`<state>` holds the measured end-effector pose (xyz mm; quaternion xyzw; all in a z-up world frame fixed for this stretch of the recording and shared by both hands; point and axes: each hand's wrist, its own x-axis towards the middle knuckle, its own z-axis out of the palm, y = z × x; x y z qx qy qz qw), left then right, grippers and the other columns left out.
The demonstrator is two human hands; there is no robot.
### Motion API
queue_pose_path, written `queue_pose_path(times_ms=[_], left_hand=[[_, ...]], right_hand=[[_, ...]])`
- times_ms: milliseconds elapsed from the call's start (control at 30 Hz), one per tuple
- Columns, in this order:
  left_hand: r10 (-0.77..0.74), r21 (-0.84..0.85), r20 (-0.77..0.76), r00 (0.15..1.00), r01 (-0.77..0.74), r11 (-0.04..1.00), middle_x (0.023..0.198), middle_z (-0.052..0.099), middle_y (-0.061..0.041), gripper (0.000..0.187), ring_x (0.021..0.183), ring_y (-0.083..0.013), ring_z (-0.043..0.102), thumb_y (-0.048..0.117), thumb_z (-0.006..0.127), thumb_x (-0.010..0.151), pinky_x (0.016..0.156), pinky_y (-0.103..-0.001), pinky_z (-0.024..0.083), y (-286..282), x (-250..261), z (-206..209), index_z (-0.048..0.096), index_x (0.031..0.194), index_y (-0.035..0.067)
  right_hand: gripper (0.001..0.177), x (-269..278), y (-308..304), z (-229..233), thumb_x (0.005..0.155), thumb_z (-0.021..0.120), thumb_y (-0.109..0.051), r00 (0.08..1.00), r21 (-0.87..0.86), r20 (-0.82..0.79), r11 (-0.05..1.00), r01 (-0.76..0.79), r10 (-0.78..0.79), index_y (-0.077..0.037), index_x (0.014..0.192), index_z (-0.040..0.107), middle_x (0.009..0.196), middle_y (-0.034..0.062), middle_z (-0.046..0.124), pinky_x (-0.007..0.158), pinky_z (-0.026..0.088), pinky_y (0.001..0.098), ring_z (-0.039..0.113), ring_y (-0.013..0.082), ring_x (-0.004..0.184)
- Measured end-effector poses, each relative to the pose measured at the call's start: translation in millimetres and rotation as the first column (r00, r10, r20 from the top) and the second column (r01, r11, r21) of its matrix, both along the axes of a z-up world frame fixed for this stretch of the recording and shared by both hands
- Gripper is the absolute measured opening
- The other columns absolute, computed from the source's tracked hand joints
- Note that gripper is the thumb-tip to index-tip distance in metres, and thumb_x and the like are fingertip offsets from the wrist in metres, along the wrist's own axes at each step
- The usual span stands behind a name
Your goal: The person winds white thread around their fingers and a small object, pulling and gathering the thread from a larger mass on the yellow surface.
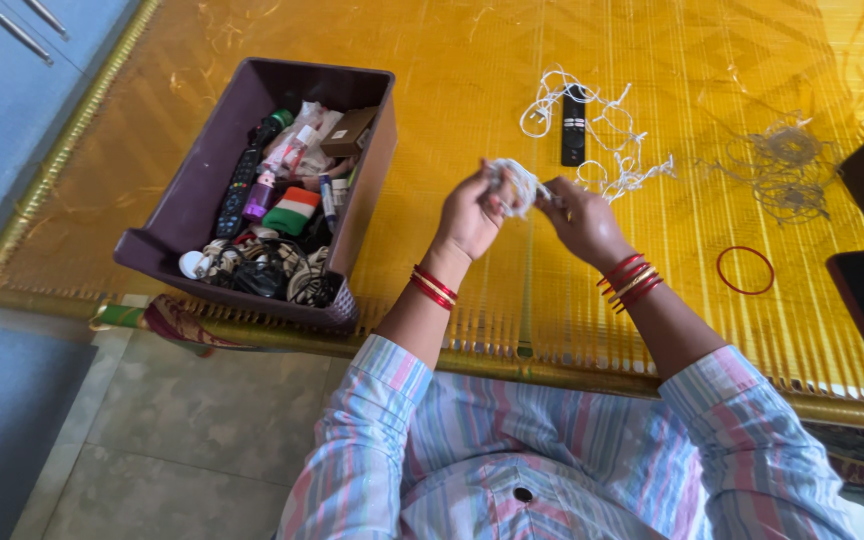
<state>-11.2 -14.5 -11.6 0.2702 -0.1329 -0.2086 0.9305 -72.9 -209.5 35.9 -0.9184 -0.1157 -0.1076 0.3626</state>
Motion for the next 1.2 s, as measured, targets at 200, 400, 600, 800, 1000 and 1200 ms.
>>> queue_pose_path(times_ms=[200,400,600,800,1000,1200], left_hand=[[0.274,-0.217,-0.094,0.957,-0.288,0.933,0.078,0.053,0.000,0.032,0.069,-0.0136,0.048,0.035,0.044,0.110,0.085,-0.036,0.052,31.0,17.7,8.0,0.058,0.100,0.007],[0.411,-0.326,-0.105,0.905,-0.422,0.846,0.083,0.060,-0.005,0.035,0.078,-0.0178,0.057,0.033,0.043,0.114,0.091,-0.040,0.051,52.3,36.1,-0.5,0.059,0.103,0.005],[0.552,-0.067,-0.027,0.834,-0.552,0.831,0.095,0.072,-0.012,0.039,0.089,-0.0214,0.069,0.033,0.037,0.112,0.093,-0.039,0.053,48.1,27.0,9.3,0.061,0.110,0.003],[0.431,0.392,0.547,0.718,-0.674,0.625,0.091,0.073,-0.011,0.039,0.082,-0.0195,0.069,0.031,0.039,0.113,0.081,-0.035,0.058,16.8,15.6,8.4,0.062,0.113,0.000],[0.529,0.258,0.391,0.753,-0.641,0.723,0.091,0.072,-0.010,0.038,0.083,-0.0198,0.069,0.033,0.041,0.112,0.084,-0.036,0.056,22.1,11.2,17.2,0.063,0.113,0.002],[0.499,-0.170,0.159,0.852,-0.475,0.864,0.100,0.069,-0.009,0.034,0.091,-0.0218,0.067,0.034,0.052,0.113,0.106,-0.046,0.050,37.8,14.6,15.6,0.064,0.114,0.002]], right_hand=[[0.017,-6.6,18.7,-8.0,0.102,0.056,-0.014,0.982,-0.149,0.070,0.975,-0.164,0.175,-0.009,0.114,0.068,0.101,0.0103,0.076,0.072,0.056,0.0451,0.071,0.0340,0.084],[0.019,-14.1,21.4,0.2,0.092,0.059,-0.008,0.926,-0.283,0.167,0.916,-0.285,0.340,-0.012,0.105,0.072,0.101,0.0071,0.076,0.073,0.058,0.0430,0.072,0.0305,0.087],[0.007,-33.5,31.9,34.5,0.084,0.068,-0.009,0.839,-0.346,0.207,0.840,-0.418,0.503,-0.010,0.088,0.074,0.080,0.0079,0.069,0.069,0.055,0.0429,0.068,0.0303,0.077],[0.013,-34.4,16.0,47.0,0.083,0.064,0.001,0.821,-0.228,0.371,0.900,-0.372,0.434,-0.009,0.088,0.070,0.084,0.0079,0.068,0.069,0.056,0.0402,0.068,0.0290,0.078],[0.017,-29.0,-6.7,44.6,0.101,0.067,-0.009,0.973,-0.087,0.229,0.995,0.056,-0.035,-0.010,0.117,0.070,0.079,0.0136,0.066,0.065,0.052,0.0417,0.066,0.0311,0.070],[0.009,-15.2,-14.8,21.1,0.102,0.065,-0.015,0.972,-0.123,0.224,0.988,0.098,-0.069,-0.008,0.105,0.068,0.080,0.0091,0.070,0.064,0.053,0.0420,0.069,0.0295,0.072]])
